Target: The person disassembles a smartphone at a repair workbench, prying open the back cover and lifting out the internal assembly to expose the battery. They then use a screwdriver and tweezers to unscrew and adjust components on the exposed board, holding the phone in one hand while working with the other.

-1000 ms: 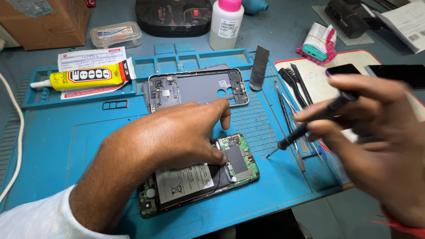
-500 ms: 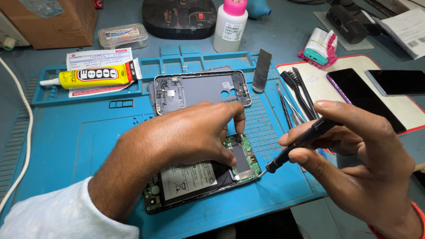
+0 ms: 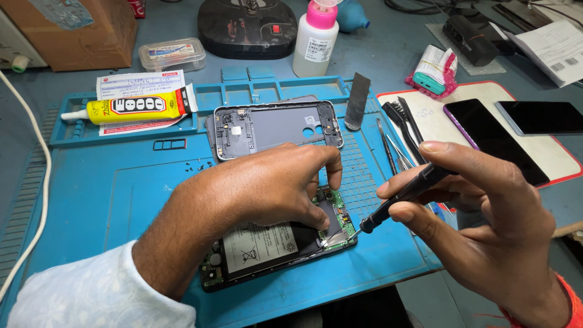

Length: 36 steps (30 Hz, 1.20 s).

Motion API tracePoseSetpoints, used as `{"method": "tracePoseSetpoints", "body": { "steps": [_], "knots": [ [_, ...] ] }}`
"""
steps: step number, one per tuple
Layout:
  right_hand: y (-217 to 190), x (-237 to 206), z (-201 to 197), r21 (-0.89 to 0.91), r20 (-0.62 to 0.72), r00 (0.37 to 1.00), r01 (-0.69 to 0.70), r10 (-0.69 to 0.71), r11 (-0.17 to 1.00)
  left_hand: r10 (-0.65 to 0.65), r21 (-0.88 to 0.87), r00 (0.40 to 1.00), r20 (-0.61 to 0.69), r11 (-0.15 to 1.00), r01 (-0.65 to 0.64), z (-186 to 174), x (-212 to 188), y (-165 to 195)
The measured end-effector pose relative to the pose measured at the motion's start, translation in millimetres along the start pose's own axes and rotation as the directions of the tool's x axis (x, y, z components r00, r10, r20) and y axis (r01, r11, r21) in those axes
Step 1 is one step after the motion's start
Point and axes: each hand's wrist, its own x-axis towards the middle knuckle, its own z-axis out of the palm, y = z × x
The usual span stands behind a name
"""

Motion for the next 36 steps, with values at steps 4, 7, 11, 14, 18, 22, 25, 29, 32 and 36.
{"method": "tracePoseSetpoints", "body": {
  "steps": [4,7,11,14,18,22,25,29,32,36],
  "knots": [
    [0.9,1.0,0.0,0.003,0.006,1.0,0.009,-0.009,1.0,0.022,-0.03,1.0,0.005,0.999,-0.022,-0.4,0.7,0.5],
    [1.0,0.2,0.2,0.001,0.005,1.0,0.012,-0.012,1.0,0.053,-0.07,0.998,0.015,0.996,-0.052,1.0,2.7,0.9],
    [0.4,-0.4,-0.4,-0.002,0.002,1.0,0.004,-0.004,1.0,0.117,-0.113,0.993,0.036,0.987,-0.112,2.1,6.5,0.0],
    [-1.0,-0.4,-0.4,-0.021,0.0,1.0,-0.006,0.006,1.0,0.213,-0.107,0.977,0.014,0.972,-0.21,4.7,7.4,-2.0],
    [-3.4,1.7,0.5,-0.039,0.006,1.0,0.012,-0.012,0.999,0.206,-0.194,0.978,0.044,0.962,-0.194,7.3,8.1,-4.3],
    [-5.7,7.2,1.3,-0.126,0.003,0.998,0.069,-0.069,0.99,0.352,-0.255,0.936,0.019,0.907,-0.336,11.5,10.8,-5.2],
    [-9.0,12.0,0.2,-0.152,0.037,0.993,0.114,-0.109,0.982,0.442,-0.345,0.897,-0.017,0.839,-0.42,12.9,11.3,-6.4],
    [-12.5,18.0,-2.7,-0.01,0.115,0.989,0.095,-0.093,0.995,0.429,-0.557,0.902,-0.04,0.74,-0.377,14.8,10.3,-4.4],
    [-13.8,18.4,-3.4,0.076,0.134,0.989,0.051,-0.06,0.996,0.417,-0.696,0.909,-0.004,0.652,-0.302,13.4,6.8,-2.3],
    [-13.4,13.8,-0.6,0.08,0.107,0.99,0.089,-0.097,0.993,0.42,-0.606,0.905,-0.067,0.703,-0.372,11.2,7.5,2.3]
  ]
}}
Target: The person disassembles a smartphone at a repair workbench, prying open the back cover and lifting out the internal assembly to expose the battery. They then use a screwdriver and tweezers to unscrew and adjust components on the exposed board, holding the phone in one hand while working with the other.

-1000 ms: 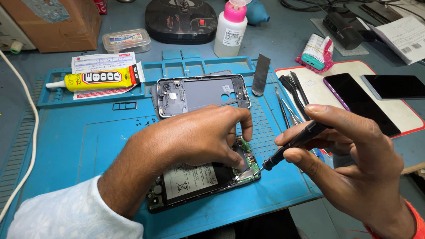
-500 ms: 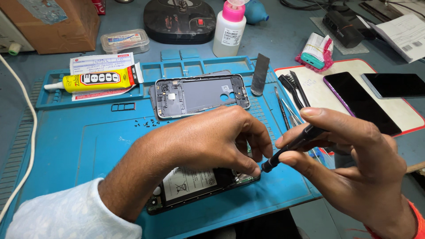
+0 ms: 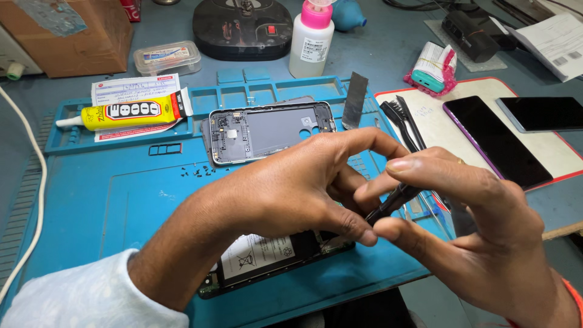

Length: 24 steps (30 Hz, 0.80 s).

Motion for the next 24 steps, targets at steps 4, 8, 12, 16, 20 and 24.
{"method": "tracePoseSetpoints", "body": {
  "steps": [4,8,12,16,20,24],
  "knots": [
    [2.0,-4.7,8.6,-0.023,-0.118,0.993,-0.02,0.017,1.0,-0.026,-0.097,1.0,-0.013,0.995,0.025,4.6,2.1,1.5],
    [2.8,-2.4,4.1,0.006,-0.077,0.996,-0.05,0.05,0.999,0.026,-0.045,0.998,-0.063,0.999,-0.029,9.2,0.1,1.9],
    [1.4,2.8,-4.7,0.092,0.026,0.997,-0.068,0.066,0.993,0.066,-0.137,0.998,-0.012,0.988,-0.067,8.9,1.4,1.6],
    [1.4,5.2,-6.6,0.071,0.045,0.998,-0.049,0.046,0.996,-0.096,-0.201,0.995,0.02,0.975,0.098,-3.0,-5.6,-3.5],
    [4.0,3.2,5.0,-0.025,-0.076,0.995,-0.064,0.062,0.998,-0.035,-0.126,0.999,-0.014,0.992,0.033,-0.8,-1.6,-10.2],
    [4.1,0.7,3.8,0.097,-0.081,0.993,-0.08,0.088,0.992,-0.03,-0.073,0.999,-0.04,0.997,0.027,5.7,0.0,-13.3]
  ]
}}
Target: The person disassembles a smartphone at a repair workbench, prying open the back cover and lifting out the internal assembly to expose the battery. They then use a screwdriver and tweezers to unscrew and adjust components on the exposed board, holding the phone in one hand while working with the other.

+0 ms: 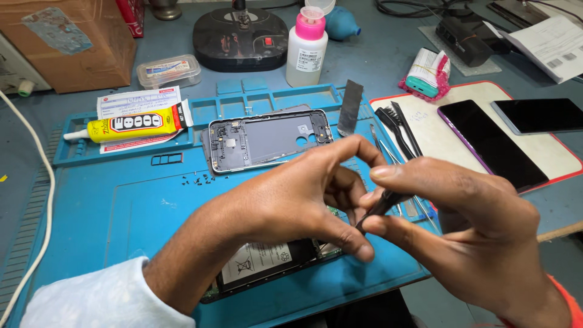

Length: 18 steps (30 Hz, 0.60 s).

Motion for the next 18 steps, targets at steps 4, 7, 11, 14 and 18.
{"method": "tracePoseSetpoints", "body": {
  "steps": [4,7,11,14,18],
  "knots": [
    [-3.3,0.6,-8.8,-0.034,0.09,0.996,-0.018,0.021,0.999,-0.061,-0.047,0.988,0.139,0.997,0.068,-10.5,-4.5,1.9],
    [-4.7,1.9,-8.2,-0.015,0.093,0.993,-0.077,0.078,0.997,-0.1,-0.014,0.987,0.125,0.995,0.103,-12.3,-6.8,0.8],
    [-0.7,5.4,1.2,-0.042,0.068,0.997,0.039,-0.037,0.998,-0.022,0.177,0.999,0.031,0.984,0.016,-6.4,-3.0,-2.8],
    [-2.3,4.5,0.1,-0.099,0.037,0.999,0.003,0.001,0.995,0.094,0.157,0.994,0.054,0.982,-0.101,-6.6,-1.9,-2.8],
    [-4.1,5.4,-11.7,-0.002,0.125,0.991,-0.037,0.037,0.999,-0.148,0.045,0.982,0.116,0.989,0.144,-16.1,-6.7,1.1]
  ]
}}
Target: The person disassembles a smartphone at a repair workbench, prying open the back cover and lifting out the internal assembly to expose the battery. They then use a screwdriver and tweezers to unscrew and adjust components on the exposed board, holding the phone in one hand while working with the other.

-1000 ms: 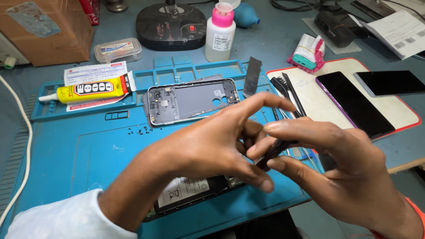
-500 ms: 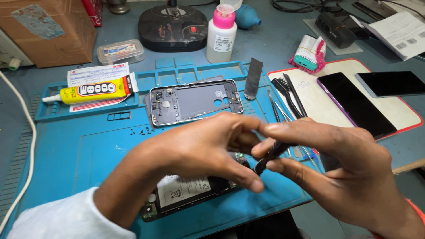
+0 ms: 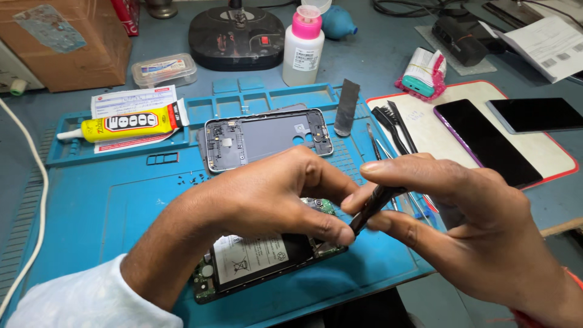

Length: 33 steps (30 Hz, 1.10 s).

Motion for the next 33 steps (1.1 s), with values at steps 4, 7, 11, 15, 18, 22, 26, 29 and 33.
{"method": "tracePoseSetpoints", "body": {
  "steps": [4,7,11,15,18,22,26,29,33],
  "knots": [
    [1.9,-1.8,1.7,-0.023,0.004,0.997,0.076,-0.076,0.997,0.041,0.029,0.996,-0.077,0.999,-0.039,7.9,4.0,-2.1],
    [5.4,-2.7,8.9,0.037,-0.02,0.997,0.075,-0.074,0.997,0.212,0.071,0.974,-0.073,0.976,-0.207,10.9,6.9,-2.7],
    [4.1,-4.5,5.8,0.057,-0.001,0.997,0.079,-0.079,0.995,0.093,0.024,0.995,-0.021,0.995,-0.092,5.4,0.3,-0.1],
    [4.5,-5.3,3.3,0.07,0.03,0.996,0.085,-0.087,0.994,0.035,0.1,0.995,-0.095,0.995,-0.025,8.3,4.1,-0.2],
    [10.6,-5.6,11.3,-0.097,-0.084,0.988,0.125,-0.134,0.987,0.127,0.143,0.986,-0.11,0.984,-0.11,13.8,9.5,-1.1],
    [10.5,-13.1,8.8,-0.089,-0.056,0.996,0.064,-0.069,0.994,0.152,0.068,0.987,-0.053,0.987,-0.148,10.4,4.9,0.2],
    [7.9,-20.7,6.0,-0.15,-0.089,0.994,-0.083,0.07,0.985,0.041,0.166,0.997,-0.063,0.986,-0.03,7.6,2.4,1.8],
    [11.1,-19.5,7.9,-0.227,-0.099,0.995,-0.021,-0.001,0.974,0.04,0.209,0.994,-0.099,0.978,-0.019,12.2,5.6,1.2],
    [8.8,-19.5,8.4,-0.184,-0.097,0.994,-0.072,0.055,0.98,0.07,0.223,0.991,-0.118,0.974,-0.042,9.8,6.3,0.7]
  ]
}}
